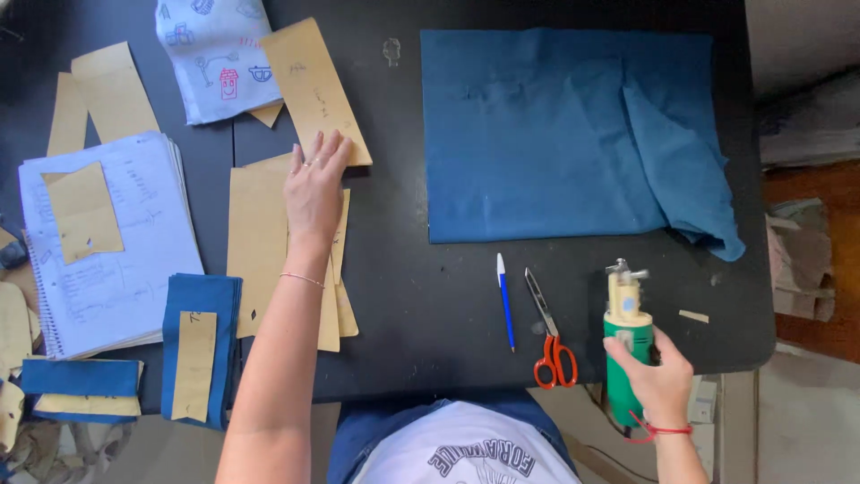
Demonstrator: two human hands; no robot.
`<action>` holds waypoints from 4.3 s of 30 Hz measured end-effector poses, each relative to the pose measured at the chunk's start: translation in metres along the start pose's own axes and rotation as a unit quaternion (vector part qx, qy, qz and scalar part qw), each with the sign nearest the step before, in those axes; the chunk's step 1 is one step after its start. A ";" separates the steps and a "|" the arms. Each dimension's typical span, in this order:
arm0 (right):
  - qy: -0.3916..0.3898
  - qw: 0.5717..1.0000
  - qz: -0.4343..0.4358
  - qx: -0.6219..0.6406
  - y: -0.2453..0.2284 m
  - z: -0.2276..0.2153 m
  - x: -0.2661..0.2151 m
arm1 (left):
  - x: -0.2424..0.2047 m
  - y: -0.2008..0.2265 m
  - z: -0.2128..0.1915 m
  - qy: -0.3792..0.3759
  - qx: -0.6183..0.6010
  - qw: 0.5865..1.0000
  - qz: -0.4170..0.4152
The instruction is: The person uses a rotary cutter to cut blue fabric on a table, following the outlines of cardboard templates. They repeatedly place templates on the fabric, cut around them, and then remove the templates to reveal the cut pieces.
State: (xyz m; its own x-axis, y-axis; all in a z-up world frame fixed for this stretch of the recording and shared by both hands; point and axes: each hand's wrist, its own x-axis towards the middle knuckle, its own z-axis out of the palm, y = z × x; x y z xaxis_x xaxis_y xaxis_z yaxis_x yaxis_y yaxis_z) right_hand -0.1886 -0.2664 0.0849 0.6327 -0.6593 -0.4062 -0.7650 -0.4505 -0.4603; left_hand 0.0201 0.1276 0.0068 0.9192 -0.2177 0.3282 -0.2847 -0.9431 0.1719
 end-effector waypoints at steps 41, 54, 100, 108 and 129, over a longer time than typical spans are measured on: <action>-0.212 0.976 -0.001 -0.043 -0.181 0.100 -0.030 | -0.062 0.112 0.026 -0.118 -0.184 0.972 0.083; -0.182 0.980 -0.022 -0.071 -0.203 0.115 -0.001 | -0.058 0.109 0.024 -0.119 -0.215 0.966 0.074; -0.285 0.835 -0.215 -0.420 -0.316 0.092 0.179 | -0.035 0.068 0.000 -0.130 -0.275 0.949 0.086; -0.301 0.788 -0.246 -0.477 -0.330 0.098 0.197 | -0.036 0.072 0.002 -0.096 -0.268 0.955 0.078; -0.306 0.752 -0.301 -0.501 -0.377 0.137 0.165 | -0.038 0.069 0.000 -0.089 -0.272 0.954 0.090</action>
State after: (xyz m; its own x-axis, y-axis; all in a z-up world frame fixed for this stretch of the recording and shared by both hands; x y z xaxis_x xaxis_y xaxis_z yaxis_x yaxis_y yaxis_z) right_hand 0.2203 -0.1226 0.0830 0.6029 0.1076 -0.7906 0.1684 -0.9857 -0.0057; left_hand -0.0345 0.0709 0.0063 0.8597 -0.4490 0.2435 -0.4972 -0.6261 0.6007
